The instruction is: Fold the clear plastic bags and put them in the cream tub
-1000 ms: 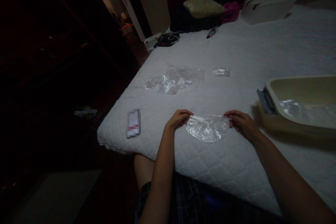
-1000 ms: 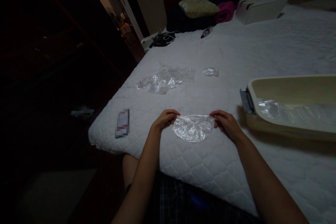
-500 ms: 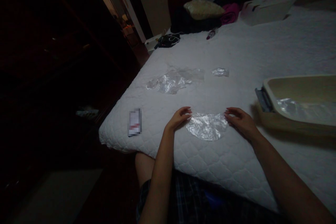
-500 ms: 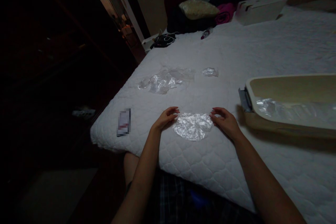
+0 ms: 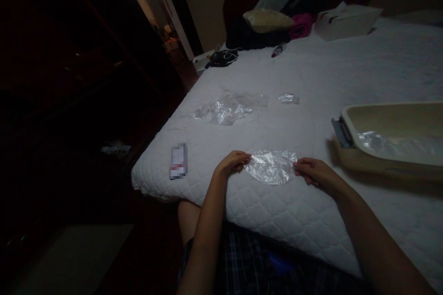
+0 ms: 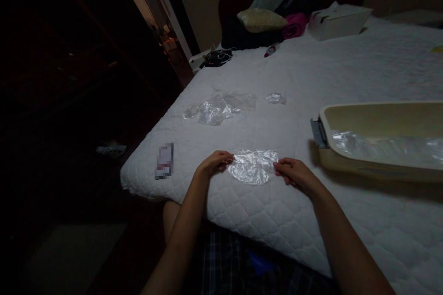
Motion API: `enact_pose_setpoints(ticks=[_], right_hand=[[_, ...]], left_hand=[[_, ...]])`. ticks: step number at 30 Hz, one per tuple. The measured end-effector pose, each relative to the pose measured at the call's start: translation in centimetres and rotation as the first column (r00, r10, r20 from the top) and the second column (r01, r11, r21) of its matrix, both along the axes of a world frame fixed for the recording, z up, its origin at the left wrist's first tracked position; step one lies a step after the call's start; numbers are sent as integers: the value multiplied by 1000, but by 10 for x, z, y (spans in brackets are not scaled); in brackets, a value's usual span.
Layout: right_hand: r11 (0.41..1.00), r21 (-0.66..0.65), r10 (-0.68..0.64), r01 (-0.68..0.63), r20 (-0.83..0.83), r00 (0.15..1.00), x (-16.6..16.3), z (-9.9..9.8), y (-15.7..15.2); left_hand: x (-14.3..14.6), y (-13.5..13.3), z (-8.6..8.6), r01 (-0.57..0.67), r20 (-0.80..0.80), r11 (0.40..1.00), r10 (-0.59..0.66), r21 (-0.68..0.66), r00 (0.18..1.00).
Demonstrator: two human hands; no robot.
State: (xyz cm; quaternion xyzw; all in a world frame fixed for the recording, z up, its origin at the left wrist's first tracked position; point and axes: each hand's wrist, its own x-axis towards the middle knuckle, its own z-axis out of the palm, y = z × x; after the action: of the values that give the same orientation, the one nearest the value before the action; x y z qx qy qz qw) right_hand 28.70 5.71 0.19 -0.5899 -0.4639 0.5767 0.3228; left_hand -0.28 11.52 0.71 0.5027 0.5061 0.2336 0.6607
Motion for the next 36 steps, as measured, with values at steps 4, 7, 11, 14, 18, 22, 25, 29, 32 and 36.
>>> enact_pose_setpoints(ticks=[4,7,11,14,18,22,25,29,32,36], right_hand=[[999,29,-34,35,-34,999,-1,-3,2],[998,39,-50,52,-58,997,-1,-5,2],[993,60,-93,101,-117,989,-4,-3,4],[991,65,-110,119,-122,986,-7,-1,4],[989,69,-126,134,-103,987,-9,2,4],[990,73,-114,124,-124,986,-12,5,4],[986,59,-148,154,-82,985,-14,4,3],[980,103,-166,171,-59,984,-17,0,2],[971,186,-148,152,-35,988,-17,-3,0],[964,231,-142,135,16,990,-14,-5,-1]], left_hand=[[4,-1,-2,32,64,999,-32,3,997],[5,-3,-5,35,77,999,-37,35,996],[4,-5,-9,3,82,999,-8,54,997],[5,-6,-10,-21,85,998,16,60,996],[5,-7,-11,-26,106,997,18,69,994],[4,-8,-13,-22,115,995,10,98,993],[3,-9,-14,-8,120,992,-7,126,993],[3,-10,-17,-21,130,987,1,159,992],[4,-12,-21,-48,145,983,22,176,989],[5,-13,-25,-96,188,978,61,184,980]])
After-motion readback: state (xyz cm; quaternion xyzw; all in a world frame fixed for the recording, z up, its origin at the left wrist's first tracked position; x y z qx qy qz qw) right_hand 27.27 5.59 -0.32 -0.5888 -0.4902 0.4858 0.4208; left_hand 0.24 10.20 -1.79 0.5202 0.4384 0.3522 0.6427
